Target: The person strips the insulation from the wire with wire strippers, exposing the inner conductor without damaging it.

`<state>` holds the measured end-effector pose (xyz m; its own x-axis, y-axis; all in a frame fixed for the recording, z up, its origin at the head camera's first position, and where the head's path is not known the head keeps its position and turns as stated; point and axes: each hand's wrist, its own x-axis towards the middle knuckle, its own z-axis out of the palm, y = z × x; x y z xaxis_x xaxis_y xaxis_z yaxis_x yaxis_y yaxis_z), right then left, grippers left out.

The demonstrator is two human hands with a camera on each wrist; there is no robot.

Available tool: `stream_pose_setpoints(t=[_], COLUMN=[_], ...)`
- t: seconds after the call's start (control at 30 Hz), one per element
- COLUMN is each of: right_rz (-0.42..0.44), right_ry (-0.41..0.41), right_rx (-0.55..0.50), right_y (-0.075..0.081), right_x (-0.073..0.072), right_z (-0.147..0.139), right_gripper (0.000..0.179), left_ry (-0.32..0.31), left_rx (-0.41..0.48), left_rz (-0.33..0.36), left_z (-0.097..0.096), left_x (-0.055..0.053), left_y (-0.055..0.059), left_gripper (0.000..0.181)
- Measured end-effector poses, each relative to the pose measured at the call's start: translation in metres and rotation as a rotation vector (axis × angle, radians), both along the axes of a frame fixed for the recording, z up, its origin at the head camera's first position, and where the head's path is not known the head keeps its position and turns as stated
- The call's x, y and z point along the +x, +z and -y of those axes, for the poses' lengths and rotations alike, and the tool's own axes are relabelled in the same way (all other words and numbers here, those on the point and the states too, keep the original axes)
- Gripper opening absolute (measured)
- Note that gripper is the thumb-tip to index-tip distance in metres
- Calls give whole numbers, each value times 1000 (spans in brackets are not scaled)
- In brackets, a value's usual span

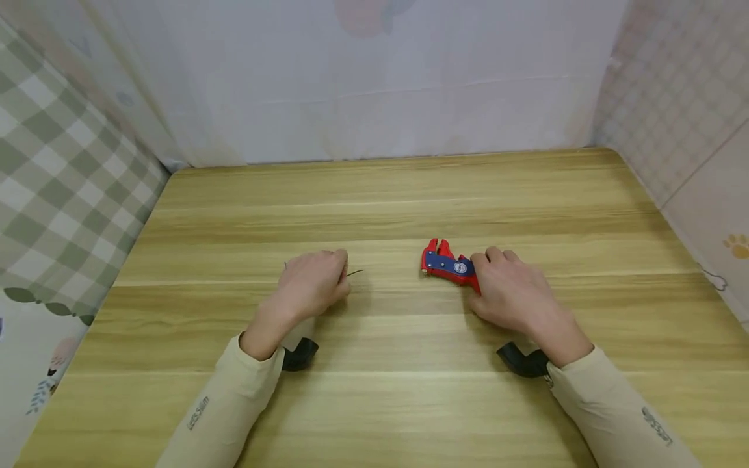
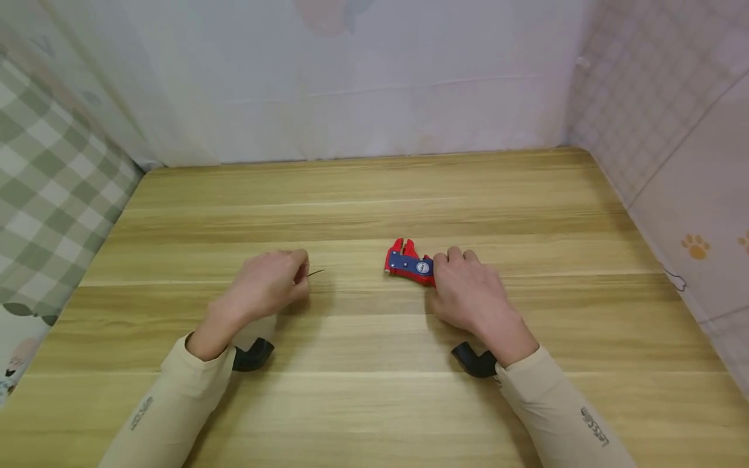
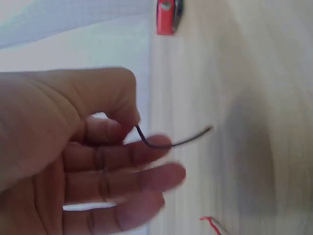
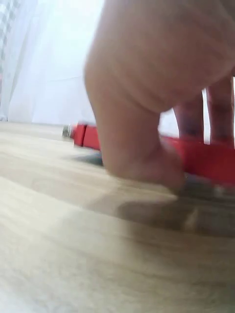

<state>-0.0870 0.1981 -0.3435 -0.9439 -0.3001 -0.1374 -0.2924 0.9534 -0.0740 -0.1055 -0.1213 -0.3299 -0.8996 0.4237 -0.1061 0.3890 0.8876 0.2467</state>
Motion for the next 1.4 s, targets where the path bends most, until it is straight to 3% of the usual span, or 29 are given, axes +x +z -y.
stream_pose_setpoints(t=[0.2, 0.4, 0.47, 0.57, 0.7, 0.83, 0.97, 1.1, 1.27, 1.4], right_rz=[-66, -113, -91, 8, 277, 515, 621, 632, 622, 639], right_ry=[20, 52, 65, 65, 65, 165, 281, 294, 329, 347], right_rx=[-49, -91, -167, -426, -926, -1252, -1410, -1502, -1531, -1513], right_y=[-4, -8, -9, -6, 0, 6, 10, 15, 19, 21], right_x=[-2, -8, -8, -9, -10, -10, -7, -1, 4, 6], right_z=[-2, -4, -6, -8, -10, -12, -10, -6, -3, -4], right_gripper=[53, 45, 43, 34, 34, 38, 31, 24, 24, 29], left_ry=[-27, -53, -49, -22, 29, 40, 14, -16, -56, -86], left_rx=[194, 301, 333, 392, 488, 586, 693, 814, 942, 971], left_rz=[-44, -118, -150, -207, -281, -351, -407, -422, -424, -459], left_z=[-1, -4, -4, -7, -16, -29, -40, -47, -51, -54], left_x=[-2, -4, -4, -3, -3, -3, -3, -1, 4, 6], left_y=[7, 10, 10, 9, 13, 21, 27, 28, 28, 28], left_gripper=[8, 16, 15, 12, 9, 10, 11, 11, 9, 9])
